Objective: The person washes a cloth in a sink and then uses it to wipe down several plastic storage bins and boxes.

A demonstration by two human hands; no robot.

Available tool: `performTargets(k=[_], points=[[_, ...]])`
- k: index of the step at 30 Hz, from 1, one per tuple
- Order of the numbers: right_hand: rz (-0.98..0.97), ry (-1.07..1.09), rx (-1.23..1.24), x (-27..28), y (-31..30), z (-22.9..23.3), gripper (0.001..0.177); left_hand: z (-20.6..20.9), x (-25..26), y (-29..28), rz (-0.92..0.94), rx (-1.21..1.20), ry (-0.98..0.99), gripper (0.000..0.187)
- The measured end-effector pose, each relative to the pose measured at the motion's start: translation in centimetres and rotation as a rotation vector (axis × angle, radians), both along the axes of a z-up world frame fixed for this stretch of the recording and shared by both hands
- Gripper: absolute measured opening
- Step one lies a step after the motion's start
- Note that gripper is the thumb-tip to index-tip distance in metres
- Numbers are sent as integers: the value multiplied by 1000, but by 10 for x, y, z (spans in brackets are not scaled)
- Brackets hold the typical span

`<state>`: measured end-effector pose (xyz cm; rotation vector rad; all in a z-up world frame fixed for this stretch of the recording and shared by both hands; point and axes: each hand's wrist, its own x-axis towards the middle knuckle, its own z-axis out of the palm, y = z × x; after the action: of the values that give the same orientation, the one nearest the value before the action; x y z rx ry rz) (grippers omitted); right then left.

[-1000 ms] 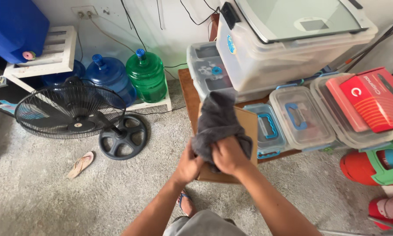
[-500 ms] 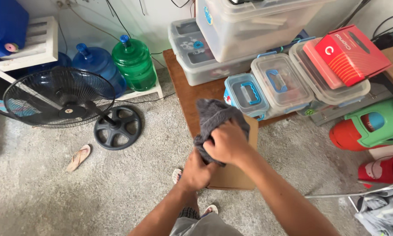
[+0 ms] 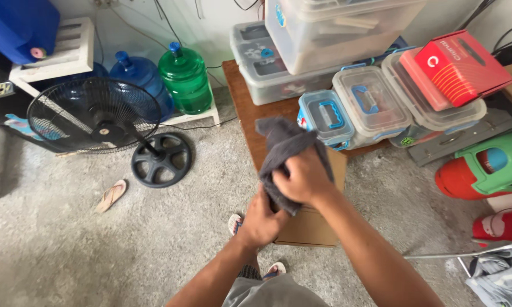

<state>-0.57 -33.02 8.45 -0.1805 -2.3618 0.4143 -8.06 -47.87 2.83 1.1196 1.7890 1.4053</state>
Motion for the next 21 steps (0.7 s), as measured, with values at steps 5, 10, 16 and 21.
performTargets(k=[5, 10, 16, 21], points=[[-237, 57, -202, 9, 54, -12, 17, 24, 0, -6, -61, -143, -30, 64], [-324, 90, -131, 27, 74, -40, 20, 40, 5, -8, -59, -41, -98, 67], [-520, -75, -353, 61, 99, -59, 26, 44, 2, -10, -95, 9, -283, 67], [-642, -12, -344, 83, 105, -89, 28, 31, 4, -6, -59, 29, -265, 64]])
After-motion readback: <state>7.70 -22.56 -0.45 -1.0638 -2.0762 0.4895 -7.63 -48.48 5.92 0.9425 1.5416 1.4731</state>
